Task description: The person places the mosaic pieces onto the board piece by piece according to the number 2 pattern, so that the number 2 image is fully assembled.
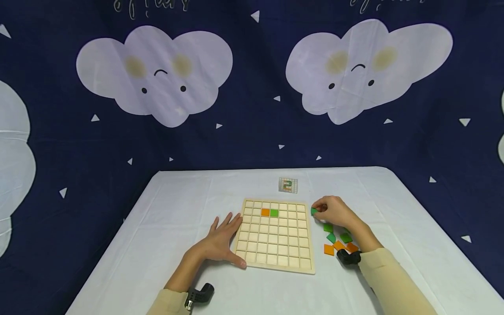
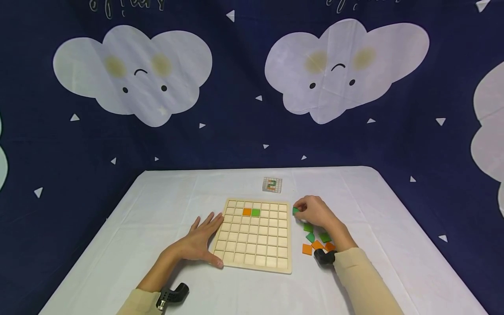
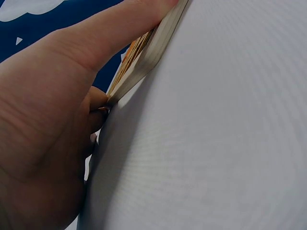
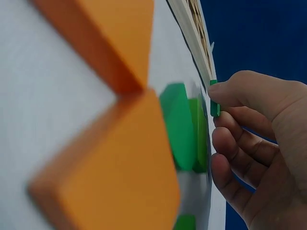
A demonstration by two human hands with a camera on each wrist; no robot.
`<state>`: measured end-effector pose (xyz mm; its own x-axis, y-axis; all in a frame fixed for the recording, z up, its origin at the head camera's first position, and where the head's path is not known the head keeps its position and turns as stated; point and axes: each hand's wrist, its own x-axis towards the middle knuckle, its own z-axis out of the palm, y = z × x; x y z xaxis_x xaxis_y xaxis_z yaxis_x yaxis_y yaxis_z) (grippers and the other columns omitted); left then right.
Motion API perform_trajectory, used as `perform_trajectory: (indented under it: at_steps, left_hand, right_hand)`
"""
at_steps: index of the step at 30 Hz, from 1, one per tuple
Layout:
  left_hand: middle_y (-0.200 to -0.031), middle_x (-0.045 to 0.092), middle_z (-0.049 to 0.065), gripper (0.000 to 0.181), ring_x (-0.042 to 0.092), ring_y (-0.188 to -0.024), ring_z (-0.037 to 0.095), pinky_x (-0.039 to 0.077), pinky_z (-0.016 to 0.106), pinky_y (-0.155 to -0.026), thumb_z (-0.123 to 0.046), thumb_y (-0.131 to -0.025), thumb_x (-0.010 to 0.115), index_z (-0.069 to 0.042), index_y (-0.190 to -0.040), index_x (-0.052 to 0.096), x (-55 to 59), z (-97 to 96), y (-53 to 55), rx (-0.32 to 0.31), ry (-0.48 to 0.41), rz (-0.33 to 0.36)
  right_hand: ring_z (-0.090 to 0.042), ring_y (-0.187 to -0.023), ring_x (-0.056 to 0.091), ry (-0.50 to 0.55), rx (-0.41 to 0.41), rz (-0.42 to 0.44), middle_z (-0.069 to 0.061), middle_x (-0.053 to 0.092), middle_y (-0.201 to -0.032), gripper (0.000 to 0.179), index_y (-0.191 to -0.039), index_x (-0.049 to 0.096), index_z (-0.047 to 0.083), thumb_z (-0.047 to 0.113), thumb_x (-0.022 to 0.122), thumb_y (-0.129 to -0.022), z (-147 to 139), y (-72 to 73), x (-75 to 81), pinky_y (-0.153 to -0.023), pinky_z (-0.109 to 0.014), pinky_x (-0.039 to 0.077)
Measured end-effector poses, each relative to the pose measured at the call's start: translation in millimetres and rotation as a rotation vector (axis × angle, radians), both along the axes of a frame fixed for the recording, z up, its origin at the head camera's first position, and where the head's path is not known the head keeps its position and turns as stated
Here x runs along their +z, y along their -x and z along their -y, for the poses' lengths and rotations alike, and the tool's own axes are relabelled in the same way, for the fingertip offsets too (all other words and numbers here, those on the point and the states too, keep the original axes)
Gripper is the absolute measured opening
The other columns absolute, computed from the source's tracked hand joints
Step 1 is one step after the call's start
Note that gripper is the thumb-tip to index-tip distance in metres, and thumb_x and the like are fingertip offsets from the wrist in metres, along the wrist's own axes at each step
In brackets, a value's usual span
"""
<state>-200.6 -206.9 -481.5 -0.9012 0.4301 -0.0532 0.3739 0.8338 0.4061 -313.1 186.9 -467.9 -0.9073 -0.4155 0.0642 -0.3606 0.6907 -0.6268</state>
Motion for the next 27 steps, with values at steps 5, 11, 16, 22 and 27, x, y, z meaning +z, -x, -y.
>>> perform_trajectory:
  at_steps: [5,11,16,22,27]
  left_hand:
    - [-0.16,0.011,0.004,0.143,-0.001,-0.146,0.025,-0.007,0.053,-0.112,-0.083,-0.045,0.072,-0.007,-0.154,0.017,-1.5,0.5,1.1,0.004,0.006,0.005]
    - [-0.16,0.012,0.004,0.143,0.0,-0.146,0.025,-0.006,0.053,-0.112,-0.083,-0.045,0.072,-0.007,-0.154,0.018,-1.4,0.2,1.1,0.01,-0.002,0.002]
    - [-0.16,0.011,0.003,0.143,-0.001,-0.146,0.024,-0.007,0.053,-0.112,-0.084,-0.045,0.072,-0.008,-0.154,0.018,-0.5,0.1,0.5,0.008,0.002,0.003]
    - [-0.16,0.013,0.004,0.142,0.001,-0.146,0.026,-0.006,0.054,-0.112,-0.083,-0.046,0.073,-0.007,-0.154,0.019,-0.9,0.5,0.3,0.002,0.001,-0.007]
    - [-0.16,0.013,0.005,0.142,0.001,-0.145,0.026,-0.007,0.054,-0.112,-0.082,-0.046,0.074,-0.007,-0.154,0.018,0.2,-0.5,0.2,0.003,0.006,-0.005]
  right_hand:
    - [-0.017,-0.075,0.055,-0.001,0.012,0.007,0.002,0.062,-0.085,0.024,-0.102,0.073,0.007,0.014,0.077,-0.08,8.8,0.0,0.5,-0.066,-0.033,0.048]
    - [-0.017,-0.075,0.054,-0.004,0.033,0.011,0.001,0.062,-0.086,0.026,-0.105,0.073,0.006,0.016,0.076,-0.081,16.6,0.8,1.6,-0.065,-0.033,0.048]
    - [-0.017,-0.074,0.054,0.002,0.037,0.011,0.001,0.062,-0.086,0.028,-0.106,0.072,0.007,0.018,0.076,-0.08,20.1,0.7,3.1,-0.062,-0.033,0.047]
    - [-0.016,-0.075,0.055,0.011,0.049,-0.002,0.002,0.062,-0.086,0.027,-0.105,0.073,0.008,0.018,0.078,-0.08,25.5,0.3,4.1,-0.062,-0.033,0.048]
    - [-0.016,-0.076,0.055,0.013,0.057,-0.001,0.002,0.063,-0.087,0.028,-0.105,0.073,0.009,0.018,0.077,-0.079,31.2,0.0,6.4,-0.063,-0.033,0.048]
